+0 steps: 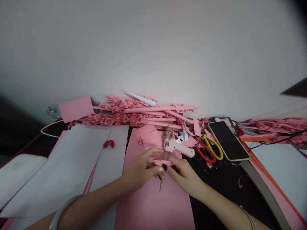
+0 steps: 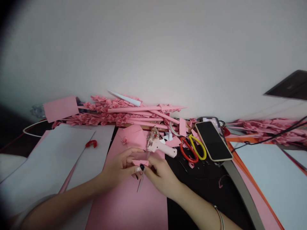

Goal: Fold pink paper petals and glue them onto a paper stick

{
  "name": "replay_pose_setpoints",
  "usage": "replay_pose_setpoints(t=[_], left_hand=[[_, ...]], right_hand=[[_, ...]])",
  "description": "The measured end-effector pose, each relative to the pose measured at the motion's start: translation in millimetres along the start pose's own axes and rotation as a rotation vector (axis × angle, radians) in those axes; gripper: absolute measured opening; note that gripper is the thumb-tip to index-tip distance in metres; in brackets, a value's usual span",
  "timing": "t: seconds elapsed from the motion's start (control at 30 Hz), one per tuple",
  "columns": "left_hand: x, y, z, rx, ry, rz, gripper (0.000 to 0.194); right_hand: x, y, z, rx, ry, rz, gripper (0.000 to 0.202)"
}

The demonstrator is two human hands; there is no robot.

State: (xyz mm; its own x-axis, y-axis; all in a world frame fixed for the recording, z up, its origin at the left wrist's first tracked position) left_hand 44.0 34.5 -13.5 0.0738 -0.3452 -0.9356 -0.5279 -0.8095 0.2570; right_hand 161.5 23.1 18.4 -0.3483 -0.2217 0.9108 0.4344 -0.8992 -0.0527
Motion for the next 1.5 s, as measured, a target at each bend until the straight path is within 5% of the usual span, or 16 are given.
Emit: replay_pose_setpoints(t=[0.13, 0.8, 0.97, 1.03, 1.13, 1.23, 1.37, 1.5], left_hand=[[0.2, -0.7, -0.7, 0.011, -0.002, -0.028, 0.042], [-6.9, -4.8, 8.1, -0.057, 0.006, -0.105, 0.041], [-20.0, -3.1, 1.0, 0.056, -0.135, -0.217, 0.014], [-22.1, -0.9, -0.4, 0.068, -0.211, -0.234, 0.019], [-16.2, -0.6, 4.6, 0.002, -0.238, -0.155, 0.024], [-8.0, -1.7, 8.6, -0.062, -0.132, -0.056, 0.022], [-0.9, -0.7, -2.5, 0.054, -0.039, 0.019, 0.021], [1.2, 2.1, -10.5, 0.143, -0.079, 0.002, 0.021]], right_hand=[[5.4, -0.7, -3.9, 0.079, -0.087, 0.004, 0.027], [-15.1, 4.3, -3.1, -0.013, -0.307, -0.187, 0.042], [-14.2, 2.9, -2.4, -0.018, -0.293, -0.155, 0.040], [-14.4, 3.0, -4.4, 0.014, -0.238, -0.138, 0.039], [-13.3, 4.5, -4.9, 0.011, -0.130, -0.090, 0.037], [-11.1, 7.3, 3.9, -0.128, -0.002, -0.043, 0.035], [-4.7, 10.2, 19.2, -0.342, 0.063, 0.035, 0.013], [4.6, 5.0, 16.3, -0.268, 0.092, 0.133, 0.012]])
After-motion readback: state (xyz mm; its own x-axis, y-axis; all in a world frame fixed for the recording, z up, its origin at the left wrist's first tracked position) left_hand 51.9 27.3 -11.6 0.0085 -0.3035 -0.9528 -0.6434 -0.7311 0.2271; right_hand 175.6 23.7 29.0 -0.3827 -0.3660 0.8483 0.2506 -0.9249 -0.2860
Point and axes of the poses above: each hand's wrist, its own y-axis away from the middle knuckle, its own z-axis out of the back of the hand, x = y × z, the point moved 6 cm from there along -y, towards the middle knuckle, and after that the axes turned 1 degree about -x, right-handed, at the moved point
